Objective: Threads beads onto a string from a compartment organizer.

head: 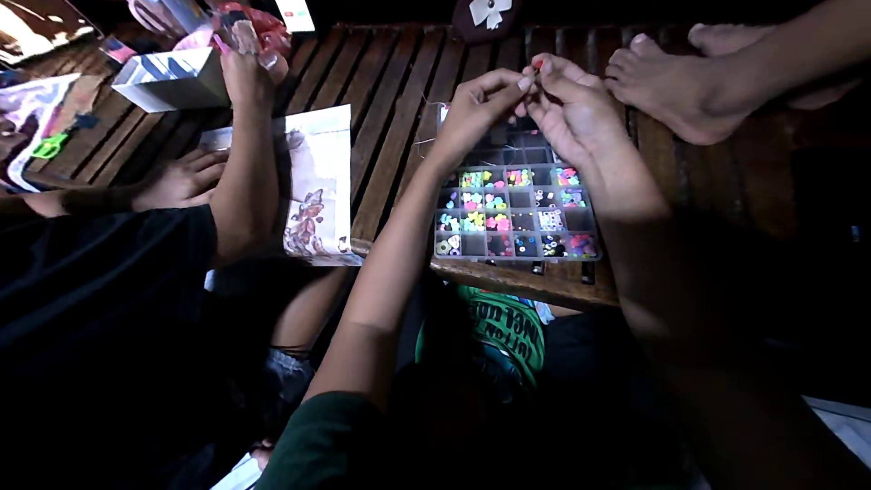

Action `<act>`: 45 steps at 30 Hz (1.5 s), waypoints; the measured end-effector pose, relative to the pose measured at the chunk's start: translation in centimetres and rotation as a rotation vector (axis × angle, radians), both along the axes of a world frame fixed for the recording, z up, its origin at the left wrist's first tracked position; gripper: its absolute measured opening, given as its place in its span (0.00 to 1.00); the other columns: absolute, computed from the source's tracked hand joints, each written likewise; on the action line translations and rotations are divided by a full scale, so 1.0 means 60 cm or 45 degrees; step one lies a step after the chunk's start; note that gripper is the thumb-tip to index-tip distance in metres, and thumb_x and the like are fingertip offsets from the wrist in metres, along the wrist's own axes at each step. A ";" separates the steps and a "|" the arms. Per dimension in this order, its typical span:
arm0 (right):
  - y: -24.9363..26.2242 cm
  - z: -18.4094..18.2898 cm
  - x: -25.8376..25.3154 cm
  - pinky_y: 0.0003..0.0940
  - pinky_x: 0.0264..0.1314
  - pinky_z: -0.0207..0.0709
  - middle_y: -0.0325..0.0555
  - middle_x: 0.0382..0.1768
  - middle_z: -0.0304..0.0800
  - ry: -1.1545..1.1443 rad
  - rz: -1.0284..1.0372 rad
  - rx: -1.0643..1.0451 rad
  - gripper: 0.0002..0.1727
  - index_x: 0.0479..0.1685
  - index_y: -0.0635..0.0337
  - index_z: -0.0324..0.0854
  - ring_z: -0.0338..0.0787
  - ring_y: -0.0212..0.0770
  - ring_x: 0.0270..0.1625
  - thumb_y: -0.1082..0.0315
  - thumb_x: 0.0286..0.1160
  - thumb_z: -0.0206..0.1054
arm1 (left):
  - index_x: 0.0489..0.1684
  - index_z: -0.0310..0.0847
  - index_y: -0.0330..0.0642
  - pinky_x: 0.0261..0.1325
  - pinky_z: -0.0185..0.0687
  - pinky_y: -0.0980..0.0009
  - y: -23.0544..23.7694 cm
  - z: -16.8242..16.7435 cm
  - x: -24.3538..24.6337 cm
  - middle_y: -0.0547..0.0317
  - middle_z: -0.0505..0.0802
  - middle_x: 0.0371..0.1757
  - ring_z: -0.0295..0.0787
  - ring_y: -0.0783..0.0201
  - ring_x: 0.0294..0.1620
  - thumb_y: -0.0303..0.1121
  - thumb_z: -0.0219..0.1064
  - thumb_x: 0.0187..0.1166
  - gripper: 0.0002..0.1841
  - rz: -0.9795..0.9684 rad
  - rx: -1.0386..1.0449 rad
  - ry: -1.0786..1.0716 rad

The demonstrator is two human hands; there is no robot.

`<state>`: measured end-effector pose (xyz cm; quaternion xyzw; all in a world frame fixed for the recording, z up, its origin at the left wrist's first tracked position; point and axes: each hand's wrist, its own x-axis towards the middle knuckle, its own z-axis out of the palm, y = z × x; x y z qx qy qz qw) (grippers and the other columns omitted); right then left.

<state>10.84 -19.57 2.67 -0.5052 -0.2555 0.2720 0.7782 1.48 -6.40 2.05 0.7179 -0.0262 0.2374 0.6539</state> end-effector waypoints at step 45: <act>-0.002 -0.008 0.006 0.22 0.52 0.85 0.32 0.43 0.87 0.006 0.110 0.084 0.10 0.54 0.53 0.78 0.89 0.26 0.44 0.66 0.94 0.49 | 0.42 0.85 0.31 0.37 0.81 0.78 -0.007 0.004 0.001 0.64 0.89 0.30 0.83 0.76 0.29 0.24 0.60 0.86 0.08 -0.001 -0.038 -0.052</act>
